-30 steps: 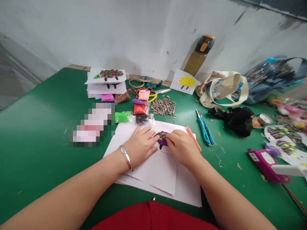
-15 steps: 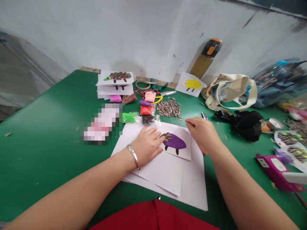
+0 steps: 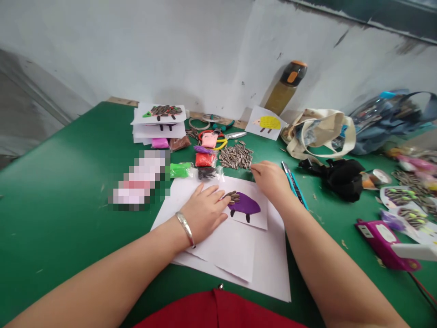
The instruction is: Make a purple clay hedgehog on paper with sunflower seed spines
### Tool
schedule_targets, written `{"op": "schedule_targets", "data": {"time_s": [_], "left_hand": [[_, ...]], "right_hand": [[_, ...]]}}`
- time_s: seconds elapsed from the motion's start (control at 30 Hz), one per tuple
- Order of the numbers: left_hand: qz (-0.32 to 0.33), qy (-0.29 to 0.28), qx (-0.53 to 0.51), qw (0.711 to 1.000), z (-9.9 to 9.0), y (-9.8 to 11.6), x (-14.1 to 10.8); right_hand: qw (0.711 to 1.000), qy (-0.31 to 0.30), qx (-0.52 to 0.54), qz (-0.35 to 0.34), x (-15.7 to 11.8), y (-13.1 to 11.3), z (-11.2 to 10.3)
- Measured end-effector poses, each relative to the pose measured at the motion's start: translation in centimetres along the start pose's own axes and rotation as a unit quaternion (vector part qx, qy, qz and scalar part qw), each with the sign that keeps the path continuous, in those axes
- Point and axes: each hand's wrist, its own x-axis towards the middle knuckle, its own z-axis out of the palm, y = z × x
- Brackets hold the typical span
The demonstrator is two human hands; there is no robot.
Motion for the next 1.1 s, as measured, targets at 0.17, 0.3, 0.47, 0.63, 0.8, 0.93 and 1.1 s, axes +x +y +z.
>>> {"op": "schedule_targets", "data": {"time_s": [0.17, 0.3, 0.47, 0.63, 0.8, 0.93, 1.1], "left_hand": [[-0.006, -0.005, -0.004, 1.0, 0.0, 0.0, 0.0], [0.0, 0.001, -0.008, 1.0, 0.1, 0.0, -0.1], [-0.002, -0.004, -0.003, 1.0, 0.1, 0.0, 0.0], [0.003, 0.006, -0.002, 1.0, 0.3, -0.1, 0.0], [0.001, 0.01, -0.009, 1.0, 0.0, 0.0, 0.1], [0.002, -0.007, -0.015, 1.0, -0.5, 0.2, 0.2], [0.022, 0.016, -0.026, 0.999, -0.5, 0.0, 0.2]], "right_hand": [[1.0, -0.017, -0.026, -0.001, 0.8, -0.4, 0.8], [0.999, -0.029, -0.03, -0.014, 1.0, -0.5, 1.2], [0.998, -0.028, -0.049, -0.026, 0.6, -0.8, 1.1], [0.997, -0.017, -0.063, -0.037, 0.0, -1.5, 0.8], [0.996, 0.061, 0.059, -0.022, -1.8, -1.7, -0.7], [0.969, 0.084, 0.233, 0.021, -5.0, -2.2, -2.2], [0.95, 0.022, 0.311, 0.034, -8.1, -3.8, -2.3]]}}
